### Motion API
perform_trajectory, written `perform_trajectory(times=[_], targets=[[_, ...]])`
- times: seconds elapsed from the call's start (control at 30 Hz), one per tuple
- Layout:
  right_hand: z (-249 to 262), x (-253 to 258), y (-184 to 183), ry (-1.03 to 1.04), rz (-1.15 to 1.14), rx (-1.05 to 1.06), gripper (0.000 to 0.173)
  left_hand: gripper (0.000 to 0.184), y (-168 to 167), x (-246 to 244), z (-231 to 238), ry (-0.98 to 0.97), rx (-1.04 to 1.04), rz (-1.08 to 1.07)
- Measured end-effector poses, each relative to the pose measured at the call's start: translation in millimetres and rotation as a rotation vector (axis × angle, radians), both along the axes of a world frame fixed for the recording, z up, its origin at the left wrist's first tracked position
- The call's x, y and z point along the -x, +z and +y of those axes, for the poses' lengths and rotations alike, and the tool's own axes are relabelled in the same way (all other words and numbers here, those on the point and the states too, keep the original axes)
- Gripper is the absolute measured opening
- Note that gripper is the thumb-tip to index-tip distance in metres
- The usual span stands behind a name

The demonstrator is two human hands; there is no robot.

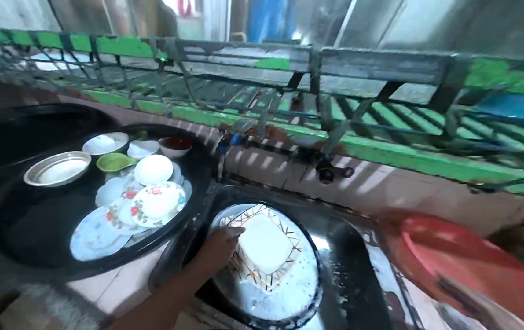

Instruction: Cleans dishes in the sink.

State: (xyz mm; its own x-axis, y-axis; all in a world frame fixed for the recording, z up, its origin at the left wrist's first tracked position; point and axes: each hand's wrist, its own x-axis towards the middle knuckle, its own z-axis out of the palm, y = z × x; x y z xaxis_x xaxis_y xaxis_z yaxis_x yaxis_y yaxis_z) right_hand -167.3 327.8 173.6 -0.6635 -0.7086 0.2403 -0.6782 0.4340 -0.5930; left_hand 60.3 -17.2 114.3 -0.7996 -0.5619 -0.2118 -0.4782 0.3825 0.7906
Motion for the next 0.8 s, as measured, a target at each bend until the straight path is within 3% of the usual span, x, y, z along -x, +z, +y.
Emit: perform_trajectory(times=[0.13,0.23,0.33,0.43,0.53,0.67,0.77,0.8], targets=[[-130,26,31,-0.094,-0.087,0.173,0.043,0.038,-6,-9,3,0.098,-0.192,0.061],[-203,42,62,-0.223,0.08,0.058,0.033,0.037,-19,-3,4,0.094,-0.296,0.11],[-239,68,46,-0.248,0.248,-0.067,0.036,0.038,-28,15,4,0.052,-0.295,0.126],[-238,81,66,-0.233,0.081,-0.554,0.039,0.038,-31,42,10,-0.005,-0.28,0.17],[-220,116,31,-0.276,0.085,-0.55,0.037,0.039,-25,83,14,-0.117,-0.241,0.095],[-212,135,22,-0.125,-0.074,-0.645,0.041,0.04,-26,162,21,-0.176,-0.364,0.074],[-216,177,-19,-0.097,-0.014,-0.559,0.04,0.042,-30,217,30,-0.154,-0.463,0.022],[-212,192,-34,-0.085,0.136,-0.5,0.037,0.043,-31,232,33,-0.118,-0.508,0.022]])
